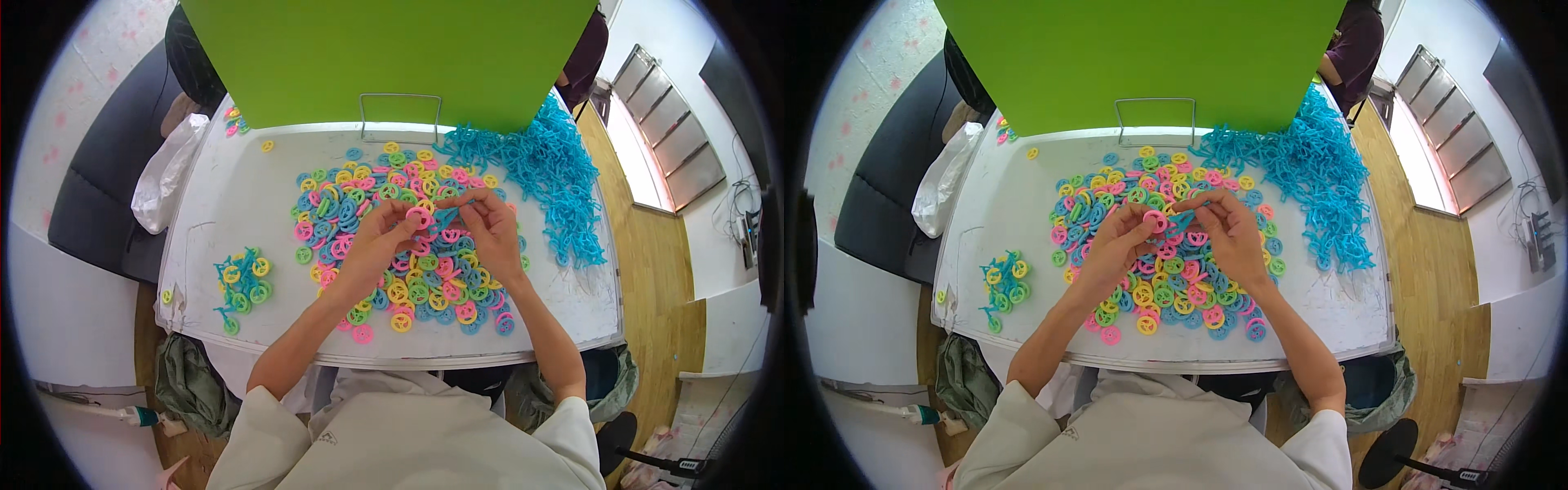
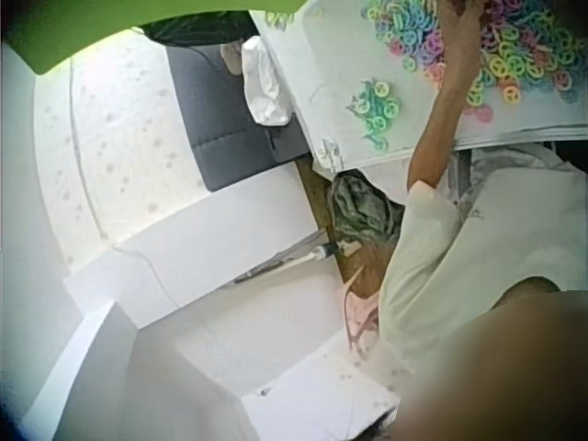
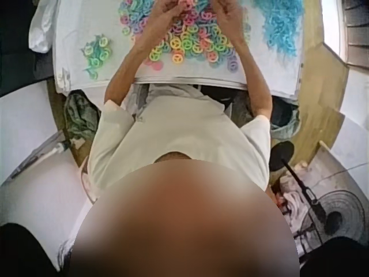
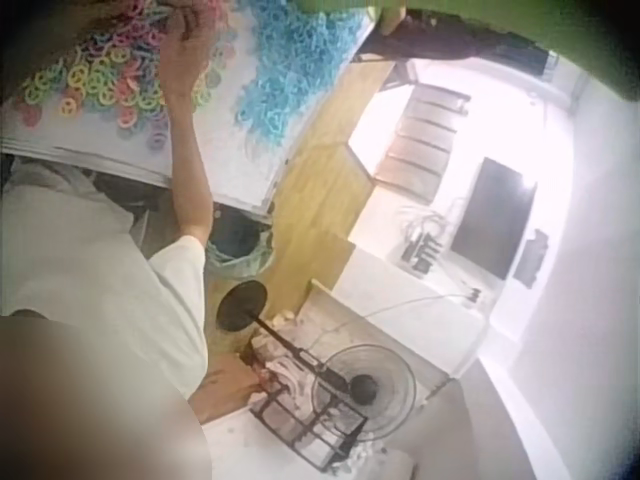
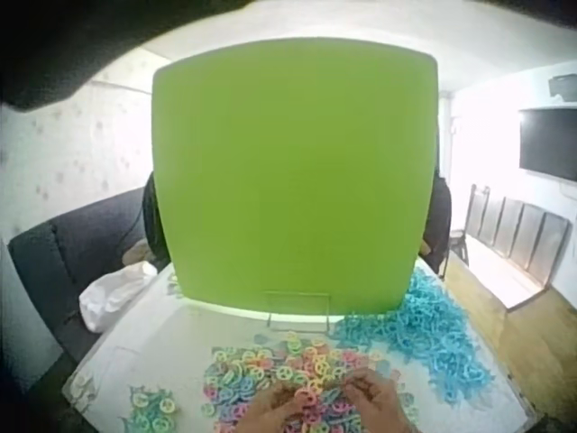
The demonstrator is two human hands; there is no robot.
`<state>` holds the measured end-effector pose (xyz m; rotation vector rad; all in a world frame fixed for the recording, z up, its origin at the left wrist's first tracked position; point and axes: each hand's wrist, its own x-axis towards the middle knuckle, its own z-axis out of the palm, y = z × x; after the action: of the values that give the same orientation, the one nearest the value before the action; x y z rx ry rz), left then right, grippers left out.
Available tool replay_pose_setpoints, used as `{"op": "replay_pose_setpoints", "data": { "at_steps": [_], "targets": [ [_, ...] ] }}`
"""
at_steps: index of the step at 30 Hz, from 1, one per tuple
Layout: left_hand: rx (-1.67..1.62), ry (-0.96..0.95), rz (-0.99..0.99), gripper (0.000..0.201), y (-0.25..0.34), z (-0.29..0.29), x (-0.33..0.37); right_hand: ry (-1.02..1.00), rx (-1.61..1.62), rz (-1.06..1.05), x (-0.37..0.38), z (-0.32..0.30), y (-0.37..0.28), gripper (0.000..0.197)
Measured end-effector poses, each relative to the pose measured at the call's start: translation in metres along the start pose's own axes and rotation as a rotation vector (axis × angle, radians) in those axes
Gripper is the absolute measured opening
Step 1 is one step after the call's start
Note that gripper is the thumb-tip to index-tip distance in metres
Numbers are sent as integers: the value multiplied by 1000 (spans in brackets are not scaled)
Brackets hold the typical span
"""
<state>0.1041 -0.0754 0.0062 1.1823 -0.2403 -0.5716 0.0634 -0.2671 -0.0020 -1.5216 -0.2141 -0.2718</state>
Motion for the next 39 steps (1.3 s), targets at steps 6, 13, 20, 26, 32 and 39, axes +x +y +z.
{"op": "replay_pose_setpoints", "data": {
  "at_steps": [6,13,20,26,32,39],
  "targets": [
    [-125,-35,-126,28,-6,-8,3,20,-78,-130,-6,12,3,7],
    [-242,-96,-173,29,-2,-12,4,33,-143,-208,-8,13,6,6],
    [-28,-29,-25,20,-4,-8,1,-32,-246,-83,-7,11,-6,20],
    [212,67,208,7,-15,-6,4,-51,-394,80,-6,9,-11,14],
    [275,98,333,5,-21,-2,5,23,-242,186,-6,4,6,12],
    [331,130,371,28,-10,11,-3,154,-145,137,-12,18,4,13]
  ]
}}
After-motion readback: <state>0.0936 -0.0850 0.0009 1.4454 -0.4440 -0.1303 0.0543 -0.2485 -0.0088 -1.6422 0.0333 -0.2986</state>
